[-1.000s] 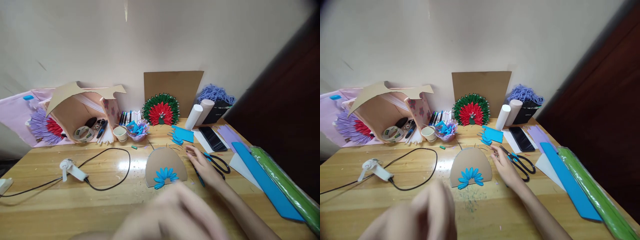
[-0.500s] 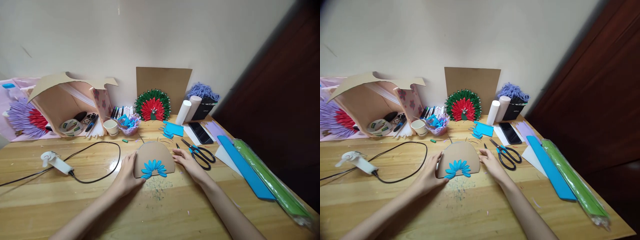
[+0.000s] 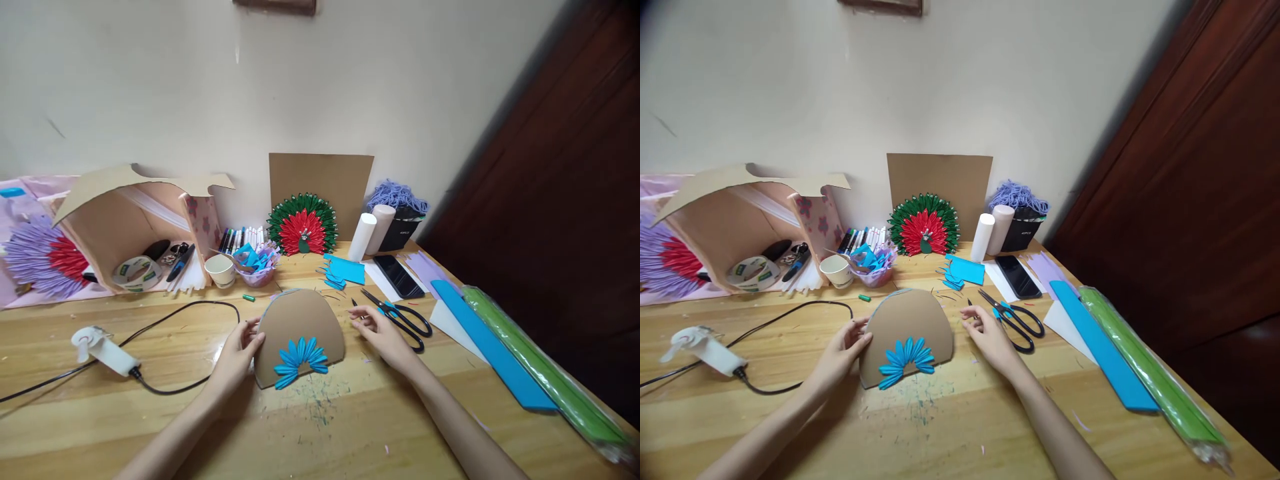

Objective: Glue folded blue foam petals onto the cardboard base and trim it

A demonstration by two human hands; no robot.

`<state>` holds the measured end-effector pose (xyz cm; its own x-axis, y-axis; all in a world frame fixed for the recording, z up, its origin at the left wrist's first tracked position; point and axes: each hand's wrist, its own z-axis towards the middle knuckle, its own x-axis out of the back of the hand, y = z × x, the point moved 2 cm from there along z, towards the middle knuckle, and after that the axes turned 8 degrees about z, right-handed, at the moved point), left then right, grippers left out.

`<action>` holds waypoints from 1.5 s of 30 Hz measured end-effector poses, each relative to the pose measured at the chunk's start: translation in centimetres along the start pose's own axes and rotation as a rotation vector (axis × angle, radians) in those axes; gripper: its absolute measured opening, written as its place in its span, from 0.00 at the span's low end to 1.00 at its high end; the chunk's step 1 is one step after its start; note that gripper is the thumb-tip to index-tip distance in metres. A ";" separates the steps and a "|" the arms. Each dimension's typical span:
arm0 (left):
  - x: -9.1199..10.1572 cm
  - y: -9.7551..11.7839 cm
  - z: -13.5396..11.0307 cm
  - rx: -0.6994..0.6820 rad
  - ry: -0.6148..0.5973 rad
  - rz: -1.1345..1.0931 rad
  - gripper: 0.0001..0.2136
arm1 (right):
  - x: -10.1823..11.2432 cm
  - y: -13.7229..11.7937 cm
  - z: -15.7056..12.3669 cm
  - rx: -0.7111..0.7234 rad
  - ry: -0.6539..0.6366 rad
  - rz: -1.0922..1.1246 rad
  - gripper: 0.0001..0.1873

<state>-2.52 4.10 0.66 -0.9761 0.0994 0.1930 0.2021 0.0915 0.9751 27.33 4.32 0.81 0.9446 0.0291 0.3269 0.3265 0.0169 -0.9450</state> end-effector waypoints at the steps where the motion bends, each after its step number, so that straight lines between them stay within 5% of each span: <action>1: 0.3 -0.1 0.2 0.010 0.025 -0.009 0.23 | 0.6 0.0 0.0 0.032 0.019 -0.133 0.11; 7: -0.3 0.1 1.6 0.079 0.039 -0.039 0.25 | 2.9 0.3 -0.6 0.024 0.229 -0.611 0.12; 16: -3.5 1.6 7.1 0.030 0.118 0.142 0.20 | 3.4 1.3 0.1 -0.026 0.156 -0.672 0.06; 24: -2.9 0.5 4.9 -0.256 0.088 0.503 0.21 | 3.4 0.4 -0.1 0.089 0.164 -0.532 0.06; 28: -2.3 0.6 3.4 -0.421 0.150 0.722 0.17 | 2.3 -0.8 -0.6 0.232 0.078 -0.436 0.12; 34: -2.2 1.3 2.6 -0.513 0.178 0.771 0.14 | 0.3 -2.1 -0.6 0.364 -0.052 -0.355 0.13; 39: -1.8 1.4 2.3 -0.519 0.179 0.714 0.13 | 0.9 -6.1 3.5 0.548 -0.064 -0.437 0.10; 45: -1.4 0.9 2.5 -0.452 0.128 0.630 0.13 | 4.3 -13.1 13.8 0.704 0.004 -0.569 0.09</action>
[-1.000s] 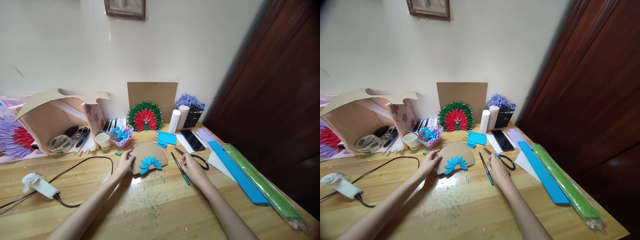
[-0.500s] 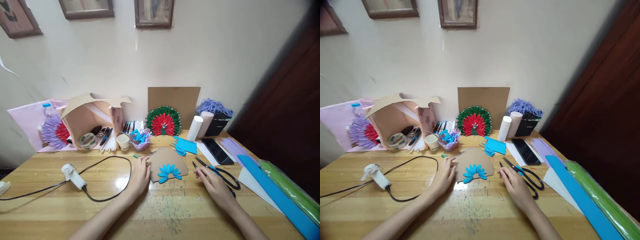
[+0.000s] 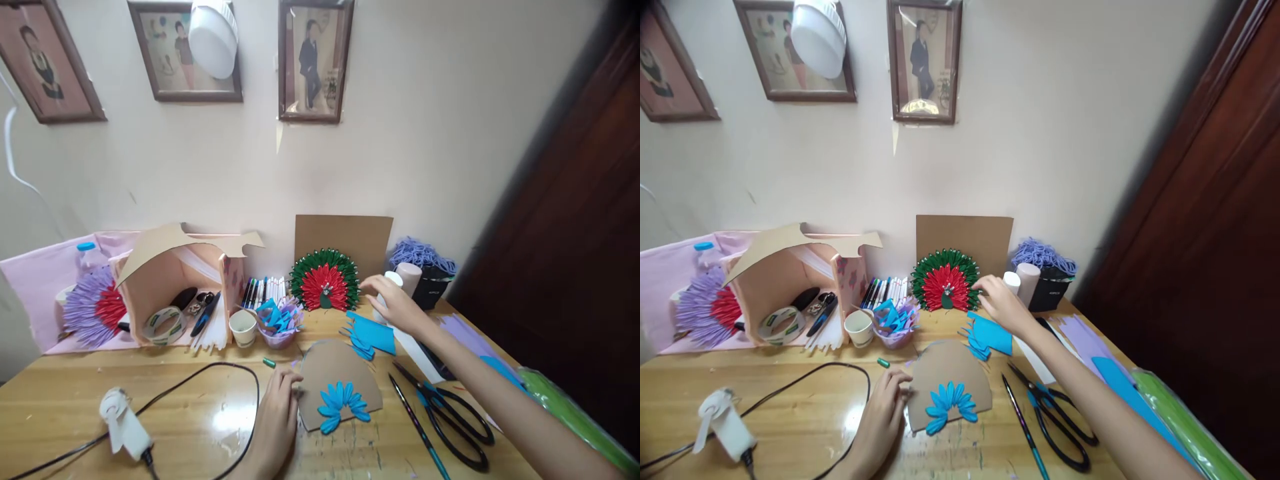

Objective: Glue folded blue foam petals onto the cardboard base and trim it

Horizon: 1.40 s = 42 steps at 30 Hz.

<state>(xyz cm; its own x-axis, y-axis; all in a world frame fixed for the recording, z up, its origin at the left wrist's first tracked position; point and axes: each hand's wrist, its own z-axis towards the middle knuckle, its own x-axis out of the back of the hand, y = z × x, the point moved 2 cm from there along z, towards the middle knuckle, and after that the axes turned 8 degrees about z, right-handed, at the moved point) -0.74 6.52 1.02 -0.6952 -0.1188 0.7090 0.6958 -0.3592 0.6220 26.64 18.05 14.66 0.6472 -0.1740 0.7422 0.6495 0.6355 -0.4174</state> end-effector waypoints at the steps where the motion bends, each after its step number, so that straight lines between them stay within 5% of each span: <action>1: -0.1 -0.1 0.1 0.010 -0.005 -0.015 0.13 | 0.6 0.5 2.0 -0.018 0.028 -0.007 0.09; 5: -0.7 -0.5 0.3 0.019 0.060 -0.079 0.12 | 0.1 -0.2 9.4 -0.210 0.051 0.288 0.06; 7: -1.1 -0.8 0.3 0.001 0.117 -0.104 0.12 | -2.4 -1.7 12.7 -0.418 -0.011 0.636 0.04; 12: -1.9 -1.4 0.2 -0.060 0.157 -0.072 0.14 | -10.6 -6.2 20.1 -0.571 -0.100 0.873 0.12; 16: -2.2 -1.9 -0.1 -0.076 0.152 -0.028 0.16 | -14.4 -8.5 23.5 -0.613 -0.096 1.038 0.10; 20: -1.3 -1.1 0.0 -0.074 0.169 -0.071 0.14 | -13.7 -10.2 23.8 -0.568 0.022 1.152 0.04; 25: 4.8 2.2 1.1 -0.001 0.252 -0.257 0.10 | -8.3 -11.0 18.9 -0.444 0.219 1.201 0.06; 28: 10.1 3.9 1.9 0.140 0.356 -0.407 0.12 | -5.2 -10.7 13.2 -0.403 0.304 1.206 0.12; 31: 13.3 4.8 3.3 0.240 0.306 -0.664 0.20 | -3.7 -10.3 6.7 -0.478 0.317 1.225 0.18; 36: 12.9 6.8 5.9 0.281 0.308 -1.124 0.25 | -3.1 -10.1 -1.6 -0.639 0.275 1.216 0.20; 42: 9.6 8.6 7.1 0.367 0.231 -1.003 0.21 | -1.4 -6.4 -8.8 -0.665 0.148 0.891 0.20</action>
<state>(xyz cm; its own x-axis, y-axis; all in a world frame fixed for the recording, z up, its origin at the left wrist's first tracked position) -0.15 8.86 15.50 -0.9665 -0.1110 -0.2316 -0.2215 -0.0962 0.9704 25.08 7.62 11.66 0.9996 0.0265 -0.0123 -0.0138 0.0572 -0.9983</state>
